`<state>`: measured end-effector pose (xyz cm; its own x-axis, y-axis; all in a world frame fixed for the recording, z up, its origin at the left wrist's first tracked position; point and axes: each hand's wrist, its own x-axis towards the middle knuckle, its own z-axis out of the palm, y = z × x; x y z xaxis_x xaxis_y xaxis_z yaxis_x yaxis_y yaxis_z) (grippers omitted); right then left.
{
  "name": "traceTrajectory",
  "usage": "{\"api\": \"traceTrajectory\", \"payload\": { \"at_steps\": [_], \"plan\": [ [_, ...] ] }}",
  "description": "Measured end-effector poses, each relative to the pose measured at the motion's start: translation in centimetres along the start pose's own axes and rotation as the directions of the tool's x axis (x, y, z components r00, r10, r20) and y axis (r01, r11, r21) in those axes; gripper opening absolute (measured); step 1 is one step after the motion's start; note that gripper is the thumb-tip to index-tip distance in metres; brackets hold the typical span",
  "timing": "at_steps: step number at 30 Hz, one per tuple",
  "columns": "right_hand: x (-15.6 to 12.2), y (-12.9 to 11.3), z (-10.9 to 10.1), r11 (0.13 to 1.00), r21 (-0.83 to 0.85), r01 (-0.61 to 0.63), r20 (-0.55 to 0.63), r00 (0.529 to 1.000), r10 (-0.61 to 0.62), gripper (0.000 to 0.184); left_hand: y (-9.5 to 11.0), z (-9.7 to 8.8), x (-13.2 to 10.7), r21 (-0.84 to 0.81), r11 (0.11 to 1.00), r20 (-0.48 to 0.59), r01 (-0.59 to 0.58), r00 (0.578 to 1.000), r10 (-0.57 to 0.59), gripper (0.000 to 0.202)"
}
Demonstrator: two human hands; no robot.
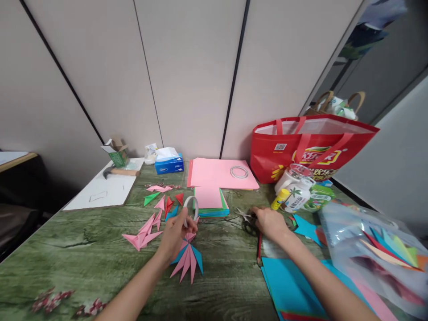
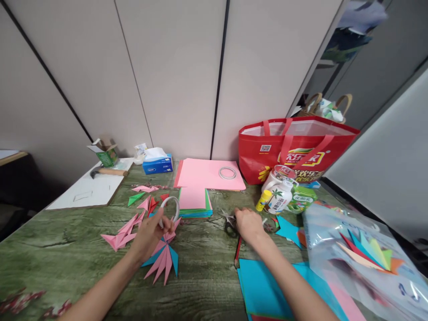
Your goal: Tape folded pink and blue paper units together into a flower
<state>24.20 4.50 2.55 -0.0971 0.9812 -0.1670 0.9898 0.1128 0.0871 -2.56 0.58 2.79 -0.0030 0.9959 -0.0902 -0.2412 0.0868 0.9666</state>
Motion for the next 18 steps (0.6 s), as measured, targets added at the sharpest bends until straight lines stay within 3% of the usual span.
{"api": "traceTrajectory", "payload": {
  "at_steps": [3, 5, 8, 10, 12, 14, 16, 18],
  "plan": [
    [0.0, 0.8, -0.3, 0.99, 0.14, -0.003, -0.125, 0.992, 0.021, 0.03, -0.5, 0.0, -0.1, 0.031, 0.999, 0.033, 0.018, 0.999, -0.019, 0.047],
    [0.0, 0.9, -0.5, 0.899, 0.417, 0.134, -0.312, 0.95, 0.003, 0.029, -0.6, 0.1, -0.3, 0.06, 0.998, 0.085, 0.021, 0.996, -0.027, 0.044],
    [0.0, -0.2, -1.2, 0.499, 0.757, 0.422, -0.522, 0.85, 0.073, 0.038, -0.3, 0.4, -0.5, 0.132, 0.991, 0.19, 0.001, 0.981, -0.026, 0.031],
    [-0.2, -1.5, -2.1, 0.177, 0.859, 0.48, -0.498, 0.863, 0.081, 0.05, 0.1, 0.5, -0.5, 0.157, 0.987, 0.221, -0.035, 0.975, -0.001, 0.023],
    [-0.5, -2.9, -3.1, -0.113, 0.912, 0.394, -0.398, 0.917, -0.019, 0.064, 0.6, 0.7, -0.2, 0.113, 0.991, 0.199, -0.067, 0.979, 0.043, 0.02],
    [-0.7, -4.1, -3.9, -0.343, 0.899, 0.273, -0.324, 0.941, -0.101, 0.059, 1.1, 0.7, 0.2, 0.024, 0.998, 0.155, -0.06, 0.986, 0.056, 0.022],
    [-1.0, -5.1, -4.1, -0.486, 0.857, 0.171, -0.266, 0.955, -0.134, 0.043, 1.6, 0.7, 0.6, -0.061, 0.998, 0.115, -0.023, 0.993, 0.03, 0.025],
    [-1.3, -6.2, -3.6, -0.572, 0.814, 0.103, -0.207, 0.971, -0.119, 0.035, 1.9, 0.5, 0.9, -0.103, 0.995, 0.084, 0.007, 0.996, 0.002, 0.028]
  ]
}}
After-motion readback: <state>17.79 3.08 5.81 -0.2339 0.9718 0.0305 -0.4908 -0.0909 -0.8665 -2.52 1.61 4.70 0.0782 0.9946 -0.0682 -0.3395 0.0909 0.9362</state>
